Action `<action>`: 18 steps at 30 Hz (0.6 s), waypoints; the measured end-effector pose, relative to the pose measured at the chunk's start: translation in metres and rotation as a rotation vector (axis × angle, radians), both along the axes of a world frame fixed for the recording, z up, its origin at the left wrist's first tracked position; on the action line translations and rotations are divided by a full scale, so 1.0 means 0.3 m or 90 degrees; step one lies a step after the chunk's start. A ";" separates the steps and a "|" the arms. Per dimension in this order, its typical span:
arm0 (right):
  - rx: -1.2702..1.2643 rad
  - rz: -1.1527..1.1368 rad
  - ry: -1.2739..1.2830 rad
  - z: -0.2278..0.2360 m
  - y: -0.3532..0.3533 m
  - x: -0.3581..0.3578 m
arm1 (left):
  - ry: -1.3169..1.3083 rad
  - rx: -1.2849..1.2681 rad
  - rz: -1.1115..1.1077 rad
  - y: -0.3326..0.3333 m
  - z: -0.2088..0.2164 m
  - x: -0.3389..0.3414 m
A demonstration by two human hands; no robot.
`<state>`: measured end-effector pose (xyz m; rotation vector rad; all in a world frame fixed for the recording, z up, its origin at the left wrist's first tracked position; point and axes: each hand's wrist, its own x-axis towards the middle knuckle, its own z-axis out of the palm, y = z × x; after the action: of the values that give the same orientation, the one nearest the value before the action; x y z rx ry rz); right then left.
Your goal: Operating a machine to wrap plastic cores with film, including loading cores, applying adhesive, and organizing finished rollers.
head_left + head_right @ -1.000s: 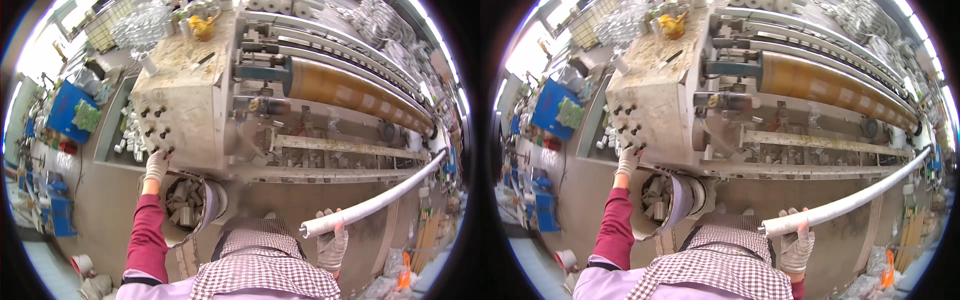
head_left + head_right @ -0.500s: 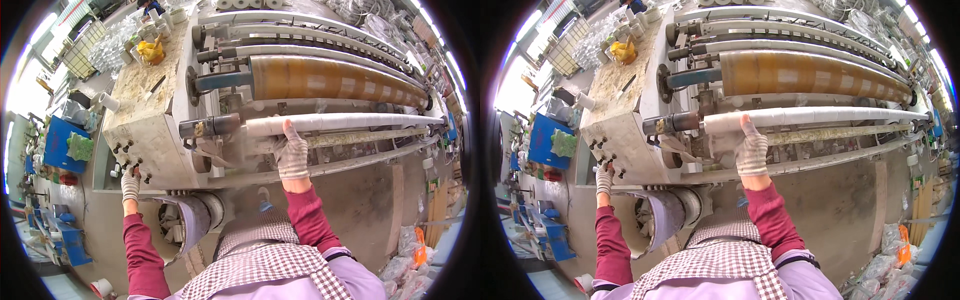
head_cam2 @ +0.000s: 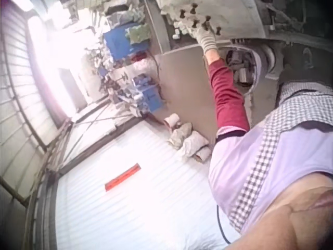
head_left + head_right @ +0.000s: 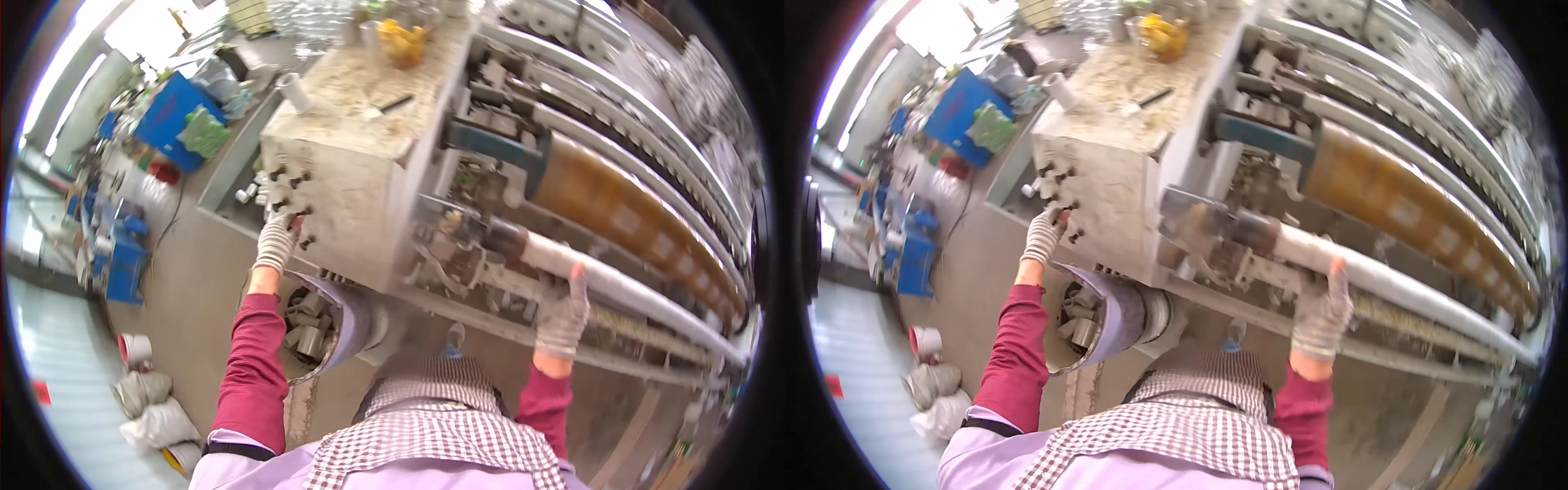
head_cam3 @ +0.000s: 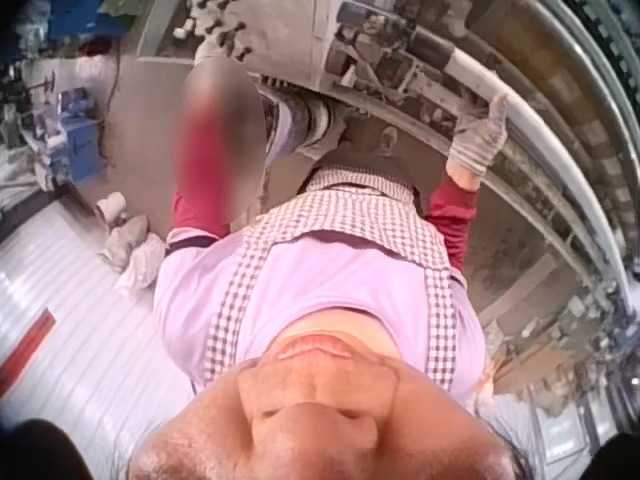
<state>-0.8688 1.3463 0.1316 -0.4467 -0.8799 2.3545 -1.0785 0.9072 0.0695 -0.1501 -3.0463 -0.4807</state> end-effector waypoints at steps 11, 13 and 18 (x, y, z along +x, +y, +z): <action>0.132 0.178 -0.277 -0.174 0.059 0.265 | 0.328 0.082 -0.014 0.072 0.182 -0.134; 0.086 0.204 -0.341 -0.184 0.074 0.299 | 0.183 0.298 -0.036 0.351 0.375 -0.200; -0.001 0.324 -0.369 -0.254 0.074 0.299 | -0.011 0.794 -0.002 0.695 0.433 -0.644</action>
<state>-0.7790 1.3685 0.0555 -1.0429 -1.3858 2.7235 -1.2716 1.1158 0.1994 -0.0739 -2.1724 -2.1493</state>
